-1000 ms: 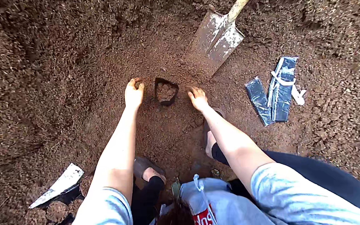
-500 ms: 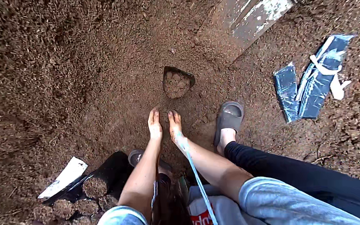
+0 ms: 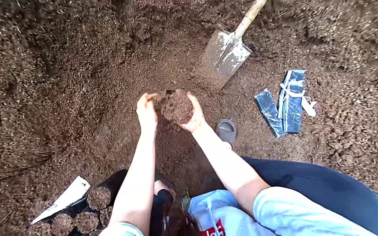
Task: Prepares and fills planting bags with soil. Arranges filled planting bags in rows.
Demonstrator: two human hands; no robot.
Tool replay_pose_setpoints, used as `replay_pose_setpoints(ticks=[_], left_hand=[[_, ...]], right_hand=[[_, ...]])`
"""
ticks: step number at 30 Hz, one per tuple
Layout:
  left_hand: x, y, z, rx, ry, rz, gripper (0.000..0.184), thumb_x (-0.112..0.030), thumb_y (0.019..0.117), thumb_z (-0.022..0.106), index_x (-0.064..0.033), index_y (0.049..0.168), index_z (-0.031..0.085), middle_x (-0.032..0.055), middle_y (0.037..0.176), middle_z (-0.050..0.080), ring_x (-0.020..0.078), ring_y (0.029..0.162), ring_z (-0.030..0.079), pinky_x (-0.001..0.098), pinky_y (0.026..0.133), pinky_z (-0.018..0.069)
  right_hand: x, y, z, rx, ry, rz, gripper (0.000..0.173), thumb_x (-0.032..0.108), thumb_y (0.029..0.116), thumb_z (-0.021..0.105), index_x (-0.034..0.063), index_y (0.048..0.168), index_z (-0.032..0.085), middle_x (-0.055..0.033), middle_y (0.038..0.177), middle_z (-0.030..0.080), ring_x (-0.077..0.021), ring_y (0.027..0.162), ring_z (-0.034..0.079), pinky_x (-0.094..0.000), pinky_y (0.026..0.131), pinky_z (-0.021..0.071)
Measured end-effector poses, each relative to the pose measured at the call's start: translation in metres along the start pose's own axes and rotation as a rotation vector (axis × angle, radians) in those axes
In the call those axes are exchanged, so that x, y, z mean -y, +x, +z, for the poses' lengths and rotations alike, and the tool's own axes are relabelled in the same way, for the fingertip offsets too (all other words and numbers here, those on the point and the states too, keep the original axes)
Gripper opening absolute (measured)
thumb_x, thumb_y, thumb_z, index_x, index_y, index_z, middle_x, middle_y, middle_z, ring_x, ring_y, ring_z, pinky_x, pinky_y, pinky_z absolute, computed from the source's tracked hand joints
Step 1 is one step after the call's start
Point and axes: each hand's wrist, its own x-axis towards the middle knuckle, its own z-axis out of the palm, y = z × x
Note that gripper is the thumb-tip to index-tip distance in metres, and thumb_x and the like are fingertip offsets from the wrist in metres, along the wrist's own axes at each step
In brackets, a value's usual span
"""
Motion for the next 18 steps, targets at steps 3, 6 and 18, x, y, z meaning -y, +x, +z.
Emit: replay_pose_setpoints(ticks=[3,6,18], left_hand=[[-0.019,0.013,0.014,0.288,0.582,-0.097,0.037,-0.020,0.1030,0.052,-0.0040,0.133,0.067,0.0237,0.163,0.034,0.0514,0.145,0.035,0.0728,0.109,0.0339],[-0.010,0.027,0.035,0.438,0.711,-0.159,0.045,-0.022,0.0986,0.064,0.0009,0.137,0.061,0.0260,0.150,0.050,0.0437,0.135,0.053,0.0628,0.108,0.0454],[-0.002,0.030,0.030,0.444,0.521,-0.145,0.076,-0.008,0.0890,0.077,0.0008,0.155,0.039,0.0259,0.151,0.050,0.0386,0.142,0.049,0.0571,0.118,0.0372]], right_hand=[[0.026,0.017,0.022,0.063,-0.051,-0.164,0.046,0.050,0.1063,0.034,0.0200,0.138,0.051,-0.0066,0.122,0.065,-0.0213,0.109,0.065,-0.0452,0.090,0.0569],[0.031,0.039,0.024,-0.022,-0.117,-0.263,0.040,0.038,0.1078,0.041,0.0178,0.141,0.050,-0.0065,0.122,0.065,-0.0185,0.109,0.065,-0.0412,0.091,0.0570],[0.025,0.049,-0.021,-0.037,-1.419,-0.567,0.028,0.013,0.0957,0.066,0.0028,0.121,0.069,-0.0203,0.136,0.059,-0.0293,0.128,0.055,-0.0425,0.108,0.0469]])
